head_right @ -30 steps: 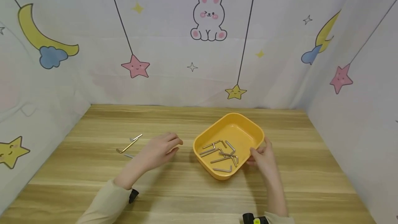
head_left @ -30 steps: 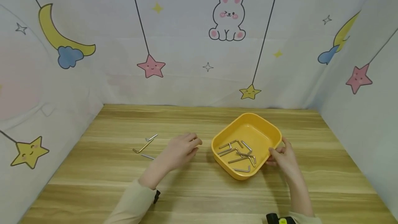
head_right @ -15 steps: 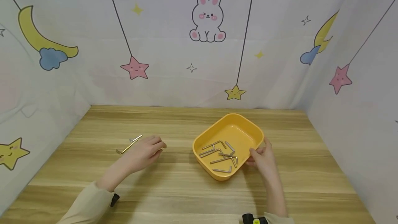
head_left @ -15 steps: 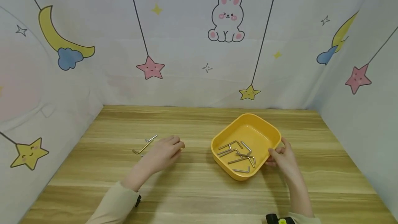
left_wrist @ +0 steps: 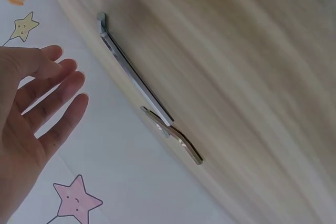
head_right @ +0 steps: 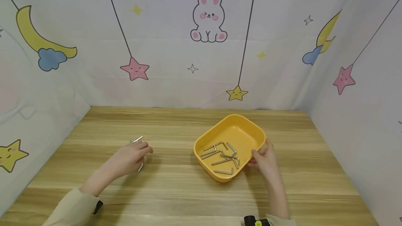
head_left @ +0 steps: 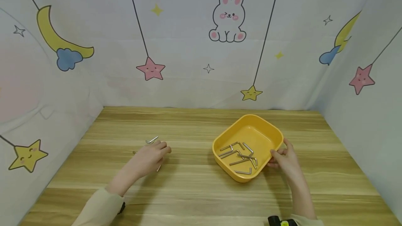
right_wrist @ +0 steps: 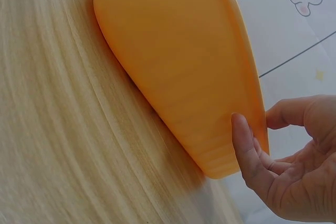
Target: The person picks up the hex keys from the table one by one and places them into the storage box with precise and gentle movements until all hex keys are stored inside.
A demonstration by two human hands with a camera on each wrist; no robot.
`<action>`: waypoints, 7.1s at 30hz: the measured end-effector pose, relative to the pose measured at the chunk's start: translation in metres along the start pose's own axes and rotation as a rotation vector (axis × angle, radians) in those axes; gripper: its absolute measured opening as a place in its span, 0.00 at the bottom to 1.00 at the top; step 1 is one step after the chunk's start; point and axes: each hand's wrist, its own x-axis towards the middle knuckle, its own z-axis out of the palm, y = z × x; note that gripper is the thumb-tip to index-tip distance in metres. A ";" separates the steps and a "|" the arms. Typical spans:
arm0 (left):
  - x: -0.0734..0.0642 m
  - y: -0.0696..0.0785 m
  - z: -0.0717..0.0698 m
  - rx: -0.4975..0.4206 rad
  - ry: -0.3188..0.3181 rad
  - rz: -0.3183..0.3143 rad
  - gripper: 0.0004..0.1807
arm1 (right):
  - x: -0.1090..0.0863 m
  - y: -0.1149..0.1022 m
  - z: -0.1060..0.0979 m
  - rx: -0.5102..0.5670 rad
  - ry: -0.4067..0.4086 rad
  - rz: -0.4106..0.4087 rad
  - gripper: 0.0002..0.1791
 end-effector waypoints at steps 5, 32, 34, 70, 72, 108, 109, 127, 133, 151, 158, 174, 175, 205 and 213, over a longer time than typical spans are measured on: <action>-0.005 -0.008 0.003 0.035 -0.013 0.032 0.14 | -0.001 0.001 -0.001 0.004 0.002 -0.005 0.45; -0.011 -0.030 0.012 0.153 -0.085 0.197 0.13 | -0.001 -0.003 0.000 -0.014 0.002 0.001 0.45; -0.012 -0.030 0.011 0.158 -0.088 0.199 0.13 | -0.001 -0.003 0.000 -0.019 0.001 0.001 0.45; -0.011 -0.018 0.019 0.177 -0.056 0.213 0.11 | -0.001 -0.003 0.001 -0.005 0.006 0.005 0.45; -0.011 -0.017 0.019 0.168 -0.048 0.212 0.10 | -0.001 -0.003 0.001 -0.005 0.005 0.004 0.45; 0.015 0.019 0.002 0.084 0.075 0.232 0.20 | -0.002 -0.002 0.001 -0.016 0.005 0.001 0.45; 0.017 0.022 0.001 0.078 0.081 0.236 0.20 | -0.002 -0.002 0.001 -0.012 0.007 0.001 0.45; 0.068 0.058 -0.010 0.019 0.252 0.279 0.15 | 0.001 -0.001 0.000 -0.015 0.009 -0.001 0.45; 0.082 0.067 -0.017 0.000 0.289 0.289 0.15 | 0.001 -0.002 -0.001 -0.012 0.006 -0.005 0.45; 0.135 0.086 -0.034 0.011 0.222 0.342 0.13 | 0.002 0.001 -0.002 -0.007 0.001 -0.008 0.45; 0.158 0.091 -0.037 0.018 0.174 0.385 0.12 | 0.002 0.001 -0.001 0.005 0.000 -0.008 0.45; 0.203 0.103 -0.034 0.073 -0.039 0.421 0.12 | 0.002 0.001 -0.002 -0.022 -0.002 -0.010 0.45; 0.206 0.104 -0.033 0.082 -0.057 0.425 0.13 | 0.002 0.001 -0.002 -0.021 -0.001 -0.009 0.45; 0.261 0.141 0.026 0.143 -0.448 0.402 0.17 | -0.001 0.001 -0.002 0.008 -0.003 -0.004 0.45; 0.261 0.150 0.029 0.195 -0.446 0.446 0.17 | 0.001 -0.001 0.000 0.013 -0.003 -0.004 0.44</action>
